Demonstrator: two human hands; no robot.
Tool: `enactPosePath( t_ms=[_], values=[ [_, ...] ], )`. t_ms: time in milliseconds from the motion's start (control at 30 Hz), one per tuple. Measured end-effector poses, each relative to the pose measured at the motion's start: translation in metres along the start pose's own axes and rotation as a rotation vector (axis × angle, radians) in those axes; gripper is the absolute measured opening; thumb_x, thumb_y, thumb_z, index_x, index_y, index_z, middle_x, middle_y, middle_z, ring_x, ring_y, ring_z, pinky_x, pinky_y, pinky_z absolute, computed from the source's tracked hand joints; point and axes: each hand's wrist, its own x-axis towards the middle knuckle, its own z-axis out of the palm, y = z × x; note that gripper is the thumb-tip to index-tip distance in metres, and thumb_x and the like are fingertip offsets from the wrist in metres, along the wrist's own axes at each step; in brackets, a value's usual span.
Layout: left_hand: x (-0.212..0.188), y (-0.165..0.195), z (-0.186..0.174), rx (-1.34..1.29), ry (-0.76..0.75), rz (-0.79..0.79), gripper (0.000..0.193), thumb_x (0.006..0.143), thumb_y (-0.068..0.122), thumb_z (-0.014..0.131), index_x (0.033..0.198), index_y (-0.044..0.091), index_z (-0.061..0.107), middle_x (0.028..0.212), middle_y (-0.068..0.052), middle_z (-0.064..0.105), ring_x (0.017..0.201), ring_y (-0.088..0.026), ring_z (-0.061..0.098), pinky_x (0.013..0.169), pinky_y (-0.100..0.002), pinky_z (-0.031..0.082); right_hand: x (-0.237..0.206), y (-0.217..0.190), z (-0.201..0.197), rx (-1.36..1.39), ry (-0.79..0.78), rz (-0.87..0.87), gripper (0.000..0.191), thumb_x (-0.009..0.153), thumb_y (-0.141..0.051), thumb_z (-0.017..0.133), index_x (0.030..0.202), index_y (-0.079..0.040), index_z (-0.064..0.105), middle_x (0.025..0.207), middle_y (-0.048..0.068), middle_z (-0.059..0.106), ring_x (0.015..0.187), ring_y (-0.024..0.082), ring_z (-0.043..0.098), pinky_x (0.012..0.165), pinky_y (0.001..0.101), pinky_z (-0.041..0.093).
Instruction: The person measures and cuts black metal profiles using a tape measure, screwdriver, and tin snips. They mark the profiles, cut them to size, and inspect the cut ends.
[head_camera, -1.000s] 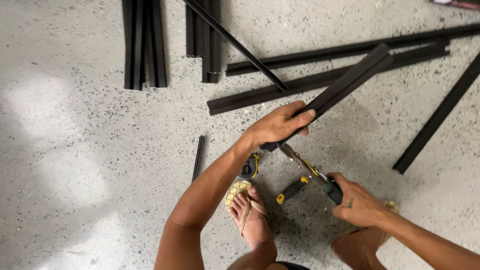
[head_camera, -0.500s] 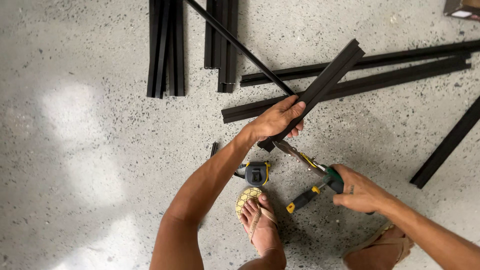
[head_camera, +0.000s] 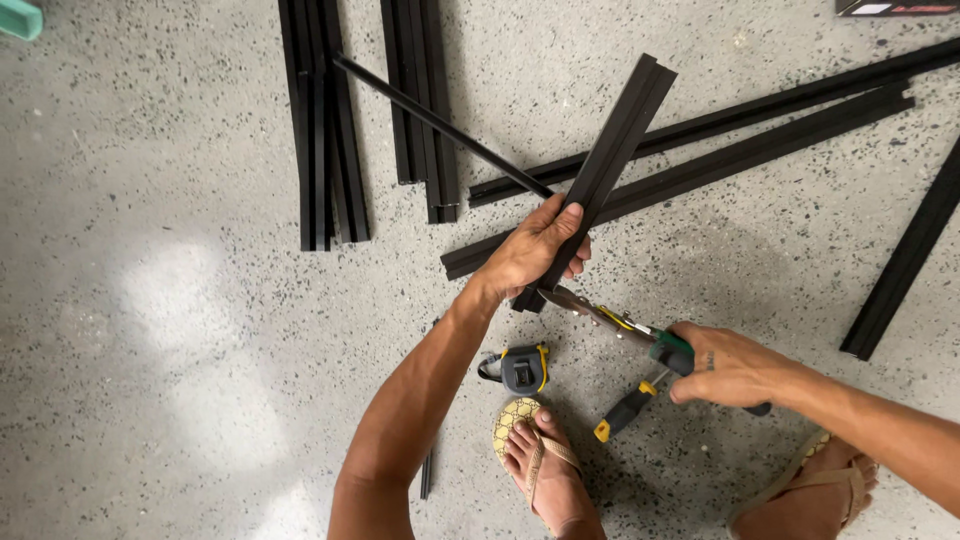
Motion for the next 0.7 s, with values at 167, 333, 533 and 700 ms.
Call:
enactPosePath(
  t_ms=[167, 333, 533, 700],
  values=[
    [0.005, 0.012, 0.004, 0.003, -0.039, 0.048, 0.055, 0.100, 0.057, 0.047, 0.123, 0.007, 0.053, 0.083, -0.007, 0.066, 0.071, -0.015, 0.068, 0.063, -0.030, 0.059, -0.002, 0.001, -0.009, -0.056, -0.019, 0.072, 0.084, 0.060, -0.019, 0.074, 0.140, -0.008, 0.048, 0.096, 0.015, 0.070, 0.083, 0.029, 0.070, 0.071, 0.0470, 0.053],
    [0.010, 0.019, 0.013, 0.039, -0.093, 0.088, 0.053, 0.101, 0.057, 0.046, 0.119, 0.007, 0.054, 0.081, -0.006, 0.066, 0.070, -0.015, 0.068, 0.062, -0.030, 0.060, -0.006, 0.016, -0.004, -0.033, -0.036, 0.035, 0.069, 0.068, -0.017, 0.072, 0.132, -0.006, 0.050, 0.087, 0.014, 0.066, 0.070, 0.026, 0.066, 0.062, 0.0480, 0.048],
    [0.020, 0.022, 0.023, -0.051, -0.133, 0.045, 0.049, 0.103, 0.054, 0.047, 0.115, 0.007, 0.054, 0.079, -0.006, 0.066, 0.067, -0.015, 0.066, 0.061, -0.030, 0.059, -0.008, 0.032, 0.003, -0.025, 0.051, -0.021, 0.060, 0.066, -0.016, 0.070, 0.122, -0.003, 0.051, 0.071, 0.012, 0.065, 0.063, 0.027, 0.065, 0.060, 0.0470, 0.049],
    [0.020, 0.019, 0.024, -0.057, -0.125, 0.018, 0.048, 0.102, 0.053, 0.045, 0.115, 0.008, 0.054, 0.078, -0.005, 0.065, 0.065, -0.013, 0.065, 0.060, -0.029, 0.058, -0.012, 0.031, 0.002, -0.013, 0.037, 0.009, 0.058, 0.066, -0.018, 0.075, 0.118, -0.003, 0.055, 0.070, 0.014, 0.067, 0.064, 0.029, 0.067, 0.062, 0.0459, 0.051]
  ],
)
